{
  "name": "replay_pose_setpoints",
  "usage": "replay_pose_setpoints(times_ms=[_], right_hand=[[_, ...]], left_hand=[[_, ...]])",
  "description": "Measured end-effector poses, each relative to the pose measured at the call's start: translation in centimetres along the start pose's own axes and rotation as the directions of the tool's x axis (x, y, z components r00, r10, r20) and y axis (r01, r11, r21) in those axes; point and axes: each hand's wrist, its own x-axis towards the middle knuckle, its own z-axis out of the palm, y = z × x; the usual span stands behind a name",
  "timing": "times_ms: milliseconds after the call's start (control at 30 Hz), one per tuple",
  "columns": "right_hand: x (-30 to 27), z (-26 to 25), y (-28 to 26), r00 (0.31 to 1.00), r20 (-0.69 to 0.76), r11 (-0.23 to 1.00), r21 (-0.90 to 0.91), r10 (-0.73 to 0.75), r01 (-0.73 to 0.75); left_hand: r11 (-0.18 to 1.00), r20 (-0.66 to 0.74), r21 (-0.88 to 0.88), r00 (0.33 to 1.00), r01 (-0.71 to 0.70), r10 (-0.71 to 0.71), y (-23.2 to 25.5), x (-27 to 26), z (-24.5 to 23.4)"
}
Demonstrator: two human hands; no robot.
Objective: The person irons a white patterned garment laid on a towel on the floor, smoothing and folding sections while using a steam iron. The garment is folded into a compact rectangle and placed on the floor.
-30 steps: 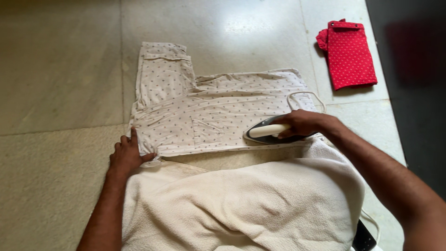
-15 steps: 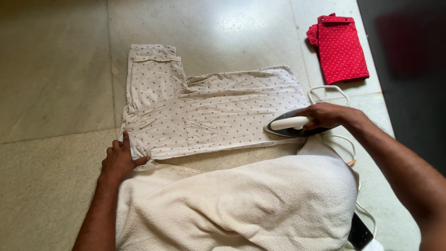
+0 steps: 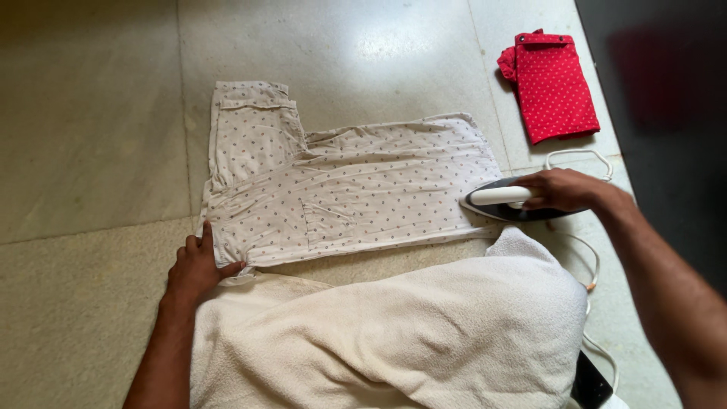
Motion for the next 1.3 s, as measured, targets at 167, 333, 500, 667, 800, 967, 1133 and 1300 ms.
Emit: replay_pose_setpoints(times_ms=[167, 333, 500, 667, 800, 967, 1133, 1300], right_hand=[[0.7, 0.5, -7.1, 0.998, 0.052, 0.999, 0.039, 0.027, -0.029], [3.9, 2.6, -13.2, 0.994, 0.006, 0.993, -0.014, -0.113, 0.114], [6.1, 2.2, -15.7, 0.989, -0.035, 0.988, -0.063, -0.145, 0.143], [8.0, 2.1, -16.0, 0.986, -0.114, 0.992, -0.040, -0.124, 0.120], [9.4, 1.4, -15.7, 0.981, -0.196, 0.999, -0.052, 0.004, -0.014], [10.8, 0.6, -14.3, 0.955, -0.268, 0.992, 0.063, 0.123, -0.111], [10.7, -1.1, -12.2, 0.893, -0.369, 0.966, 0.123, 0.256, -0.226], [10.4, -1.6, -9.4, 0.833, -0.366, 0.899, 0.306, 0.416, -0.314]], left_hand=[[0.998, -0.025, 0.053, 0.999, -0.021, 0.022, 1.0, -1.0, -1.2], [0.993, -0.029, 0.107, 0.998, -0.044, 0.048, 1.5, -1.9, -2.2], [0.993, -0.019, 0.110, 0.999, -0.032, 0.034, 1.4, -1.7, -1.9], [0.997, 0.017, 0.082, 1.000, -0.003, 0.002, 1.8, -1.6, -2.2], [0.997, 0.018, 0.075, 1.000, 0.001, -0.002, 1.8, -1.6, -2.2], [0.998, 0.009, 0.064, 1.000, -0.002, 0.001, 1.5, -1.6, -2.0], [0.999, 0.010, 0.047, 1.000, 0.002, -0.002, 1.4, -1.2, -1.8], [0.997, 0.007, 0.070, 1.000, -0.008, 0.008, 1.5, -1.5, -2.1]])
